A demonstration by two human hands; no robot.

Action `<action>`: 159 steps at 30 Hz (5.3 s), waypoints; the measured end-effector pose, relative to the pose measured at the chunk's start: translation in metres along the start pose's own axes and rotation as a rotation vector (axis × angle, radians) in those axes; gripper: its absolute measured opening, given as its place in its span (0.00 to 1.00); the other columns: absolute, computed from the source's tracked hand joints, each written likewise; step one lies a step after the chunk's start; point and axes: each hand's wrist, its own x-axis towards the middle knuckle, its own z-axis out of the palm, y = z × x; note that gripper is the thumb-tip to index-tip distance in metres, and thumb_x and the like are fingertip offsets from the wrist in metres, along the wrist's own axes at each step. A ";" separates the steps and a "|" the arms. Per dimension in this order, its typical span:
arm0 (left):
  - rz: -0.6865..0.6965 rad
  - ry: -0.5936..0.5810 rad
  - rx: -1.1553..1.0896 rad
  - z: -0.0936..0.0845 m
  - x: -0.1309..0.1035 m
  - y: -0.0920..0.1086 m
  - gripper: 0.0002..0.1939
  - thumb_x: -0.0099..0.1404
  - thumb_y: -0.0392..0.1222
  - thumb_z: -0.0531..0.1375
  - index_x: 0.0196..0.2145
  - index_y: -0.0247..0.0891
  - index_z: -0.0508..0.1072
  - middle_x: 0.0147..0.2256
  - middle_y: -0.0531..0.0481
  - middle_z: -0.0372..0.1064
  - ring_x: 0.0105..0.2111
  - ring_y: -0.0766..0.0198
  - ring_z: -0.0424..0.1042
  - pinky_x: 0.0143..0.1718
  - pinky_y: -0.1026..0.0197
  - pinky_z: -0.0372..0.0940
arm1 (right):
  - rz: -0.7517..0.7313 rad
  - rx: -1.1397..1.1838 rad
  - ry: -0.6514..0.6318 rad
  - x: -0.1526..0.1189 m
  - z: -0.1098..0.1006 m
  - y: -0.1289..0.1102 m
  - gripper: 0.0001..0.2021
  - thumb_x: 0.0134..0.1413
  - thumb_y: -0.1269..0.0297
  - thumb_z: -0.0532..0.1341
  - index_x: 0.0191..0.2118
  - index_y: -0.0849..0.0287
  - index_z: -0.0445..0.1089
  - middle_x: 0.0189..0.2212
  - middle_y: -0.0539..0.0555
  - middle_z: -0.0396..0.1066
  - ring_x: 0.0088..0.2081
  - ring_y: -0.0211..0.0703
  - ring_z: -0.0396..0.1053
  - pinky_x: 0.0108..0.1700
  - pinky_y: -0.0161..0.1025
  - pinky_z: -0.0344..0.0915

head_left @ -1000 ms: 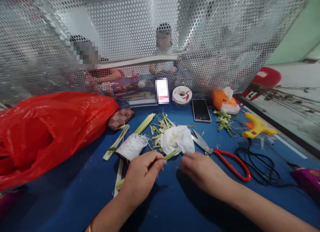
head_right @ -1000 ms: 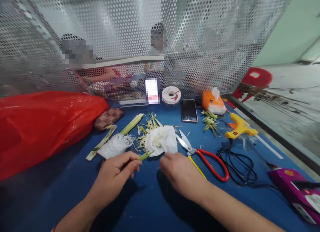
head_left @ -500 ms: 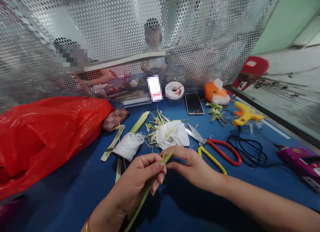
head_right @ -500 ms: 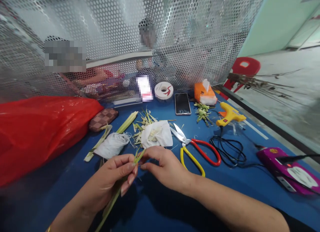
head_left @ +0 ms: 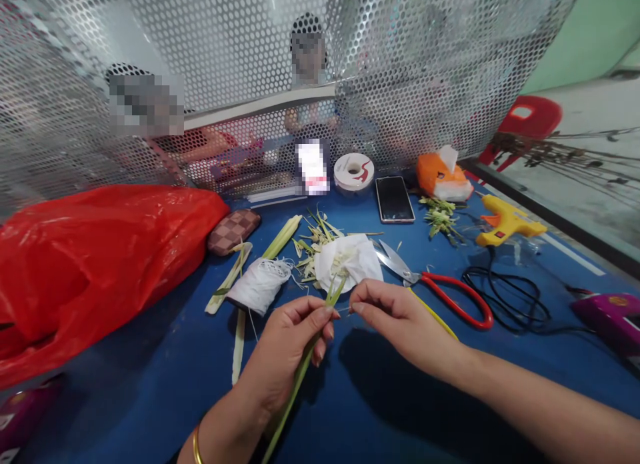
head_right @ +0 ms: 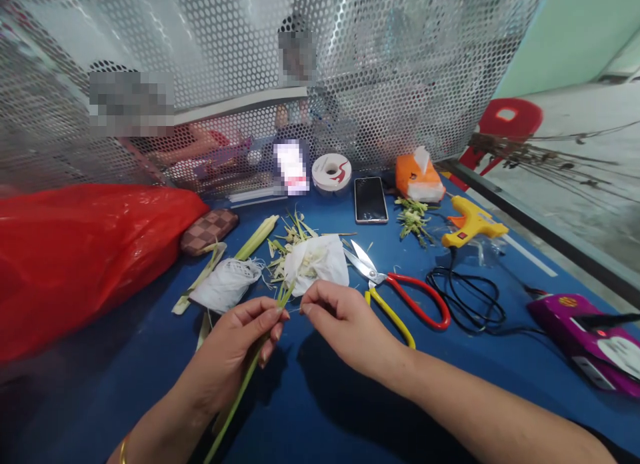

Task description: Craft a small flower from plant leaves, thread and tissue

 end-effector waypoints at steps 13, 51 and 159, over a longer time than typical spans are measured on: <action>0.198 0.129 0.278 0.005 -0.007 0.012 0.11 0.56 0.46 0.66 0.28 0.33 0.78 0.22 0.52 0.72 0.17 0.73 0.63 0.19 0.70 0.57 | 0.110 0.131 -0.087 -0.009 0.002 -0.005 0.10 0.62 0.59 0.54 0.32 0.58 0.62 0.20 0.44 0.60 0.18 0.30 0.53 0.20 0.30 0.50; -0.036 -0.051 0.270 0.001 0.020 0.020 0.12 0.51 0.44 0.69 0.28 0.34 0.73 0.19 0.54 0.69 0.15 0.73 0.62 0.17 0.69 0.61 | -0.391 -0.620 0.174 -0.010 -0.022 -0.005 0.06 0.65 0.67 0.53 0.37 0.58 0.66 0.24 0.49 0.69 0.22 0.34 0.62 0.26 0.32 0.57; 0.668 0.121 0.963 0.004 0.012 0.005 0.09 0.67 0.41 0.57 0.31 0.38 0.75 0.26 0.55 0.74 0.26 0.67 0.73 0.30 0.67 0.64 | -0.603 -0.511 0.014 -0.015 0.006 0.015 0.08 0.61 0.76 0.49 0.35 0.57 0.61 0.25 0.50 0.65 0.25 0.36 0.61 0.28 0.32 0.57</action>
